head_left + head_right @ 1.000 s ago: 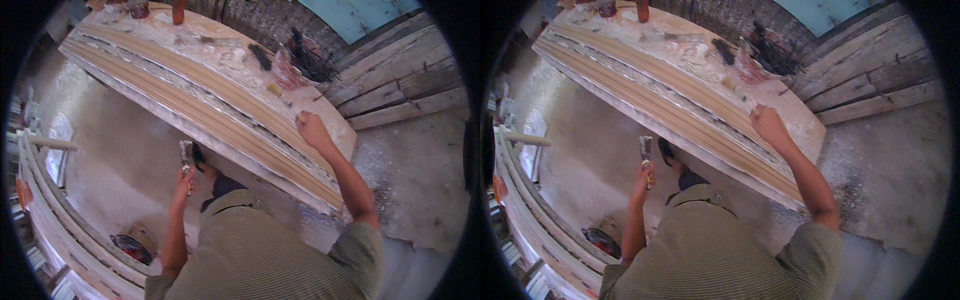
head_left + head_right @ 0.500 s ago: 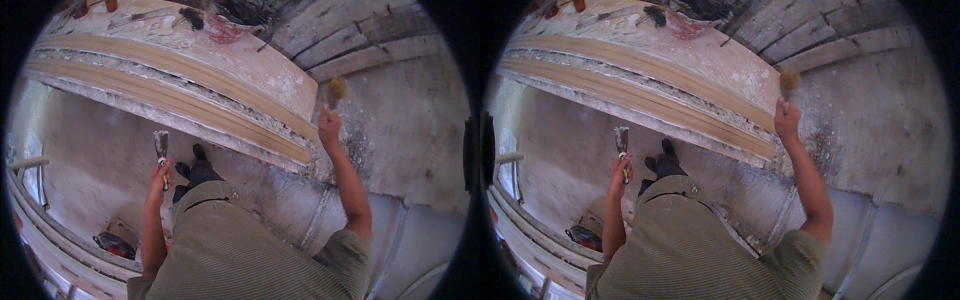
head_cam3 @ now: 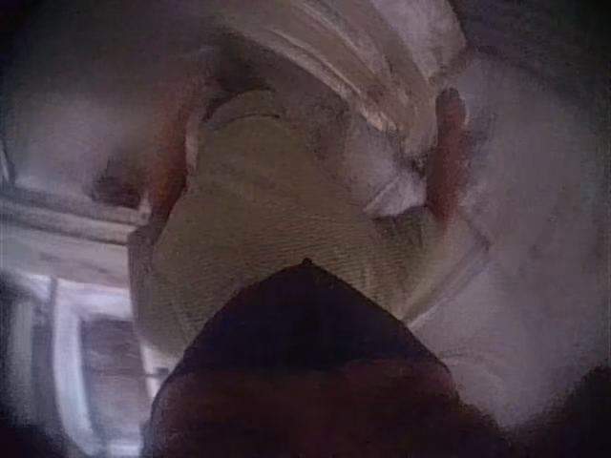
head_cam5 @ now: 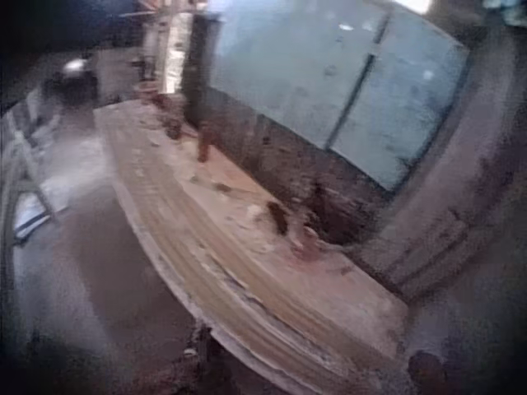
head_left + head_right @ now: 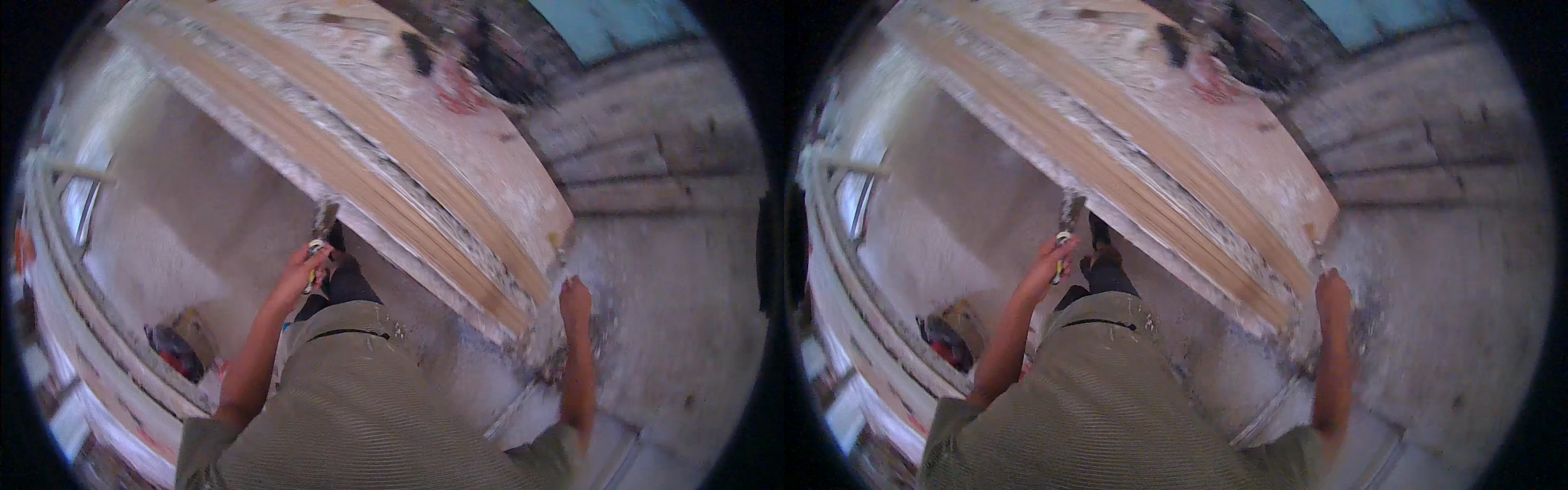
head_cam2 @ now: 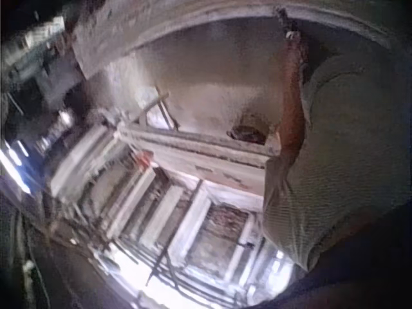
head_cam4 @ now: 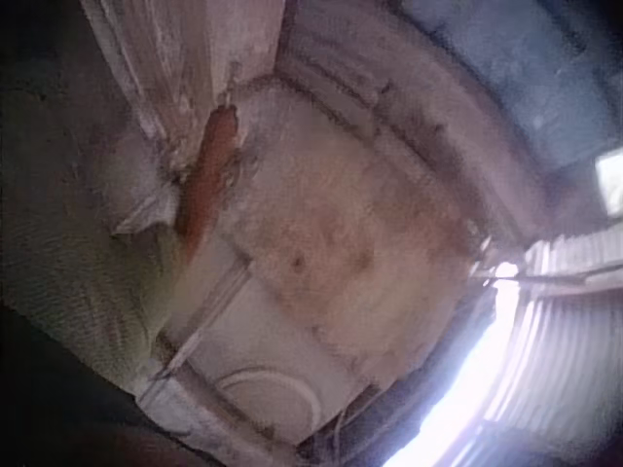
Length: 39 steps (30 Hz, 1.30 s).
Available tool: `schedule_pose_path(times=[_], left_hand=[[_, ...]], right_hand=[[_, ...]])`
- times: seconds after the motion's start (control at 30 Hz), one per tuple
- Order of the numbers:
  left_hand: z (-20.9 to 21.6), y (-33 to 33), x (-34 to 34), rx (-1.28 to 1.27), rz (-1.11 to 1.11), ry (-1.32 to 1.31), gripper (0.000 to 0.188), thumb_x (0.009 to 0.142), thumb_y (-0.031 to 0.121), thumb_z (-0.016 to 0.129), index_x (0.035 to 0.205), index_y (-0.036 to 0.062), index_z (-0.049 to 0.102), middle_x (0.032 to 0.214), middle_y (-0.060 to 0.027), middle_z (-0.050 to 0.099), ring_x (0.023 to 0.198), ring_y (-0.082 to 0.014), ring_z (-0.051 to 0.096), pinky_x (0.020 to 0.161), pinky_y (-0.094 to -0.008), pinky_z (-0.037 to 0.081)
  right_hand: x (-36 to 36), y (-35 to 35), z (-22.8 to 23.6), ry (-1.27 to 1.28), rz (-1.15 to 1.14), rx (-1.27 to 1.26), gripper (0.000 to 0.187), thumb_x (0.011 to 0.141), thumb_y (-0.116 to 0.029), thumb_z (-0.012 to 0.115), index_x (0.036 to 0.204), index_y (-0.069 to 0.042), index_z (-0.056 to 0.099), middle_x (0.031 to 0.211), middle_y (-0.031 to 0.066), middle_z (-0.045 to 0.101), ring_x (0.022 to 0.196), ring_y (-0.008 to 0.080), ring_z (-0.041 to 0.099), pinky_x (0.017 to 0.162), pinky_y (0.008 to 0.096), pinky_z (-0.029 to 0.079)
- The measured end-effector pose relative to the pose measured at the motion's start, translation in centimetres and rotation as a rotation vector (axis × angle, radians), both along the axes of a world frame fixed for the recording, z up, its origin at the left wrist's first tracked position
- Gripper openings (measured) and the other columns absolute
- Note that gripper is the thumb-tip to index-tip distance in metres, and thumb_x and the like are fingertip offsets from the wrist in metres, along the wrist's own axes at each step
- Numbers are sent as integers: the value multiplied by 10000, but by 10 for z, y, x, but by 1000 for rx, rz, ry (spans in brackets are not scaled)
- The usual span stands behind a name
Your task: The person applies a reddish-brown finish to several long wooden strips laid on a workbench using a brush. The person repeatedly dips the brush into a container and spreads the finish along the length of the strips.
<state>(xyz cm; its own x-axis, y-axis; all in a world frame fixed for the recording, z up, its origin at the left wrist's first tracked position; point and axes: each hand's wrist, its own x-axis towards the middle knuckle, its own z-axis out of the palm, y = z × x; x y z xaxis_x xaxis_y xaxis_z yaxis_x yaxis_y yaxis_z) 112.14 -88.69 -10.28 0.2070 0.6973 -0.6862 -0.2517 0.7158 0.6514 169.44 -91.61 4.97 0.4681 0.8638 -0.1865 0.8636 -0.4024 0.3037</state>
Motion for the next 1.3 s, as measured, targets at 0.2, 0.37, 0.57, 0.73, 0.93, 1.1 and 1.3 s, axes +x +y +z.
schedule_pose_path(times=[0.2,0.37,0.57,0.73,0.93,1.1,1.3], left_hand=[[0,63,-31,9,31,35,223,978,324,638,1034,114,584,656,39,494,541,-63,483,461,-241,392],[11,114,-101,79,146,47,275,955,336,670,1100,121,578,678,39,486,546,-69,470,485,-248,393],[3,179,-168,69,313,84,315,970,389,631,1057,93,563,660,18,489,518,-92,477,451,-277,386],[-27,223,-264,180,228,107,380,975,471,599,1064,105,546,678,29,483,550,-78,449,478,-277,364],[6,308,-427,208,130,192,369,971,469,593,1032,108,548,684,33,477,580,-77,440,506,-269,352],[22,355,-574,175,144,241,343,966,455,606,992,116,562,716,35,491,629,-73,456,547,-263,360],[39,458,-701,171,250,253,301,981,402,606,967,106,552,705,32,485,627,-74,455,559,-258,373]], right_hand=[[-158,127,-61,324,178,310,244,936,-210,601,936,31,637,778,203,658,733,321,651,722,445,522],[-303,255,-32,894,344,473,266,959,-218,605,937,46,633,639,95,537,604,215,534,632,380,482],[-401,414,-99,824,683,569,268,987,-184,572,894,53,658,614,29,490,554,149,439,500,355,363],[-532,517,-82,1117,649,625,231,968,-169,576,828,2,643,641,48,548,545,178,489,516,371,401],[-677,623,-133,706,861,655,192,940,-138,573,1010,17,661,751,112,651,598,226,586,577,393,457],[-875,659,-4,1313,475,627,248,977,-177,549,963,61,617,714,56,557,650,203,562,579,376,454],[-1008,787,-88,935,786,467,278,983,-191,551,958,76,625,734,192,602,681,260,588,674,443,487]])
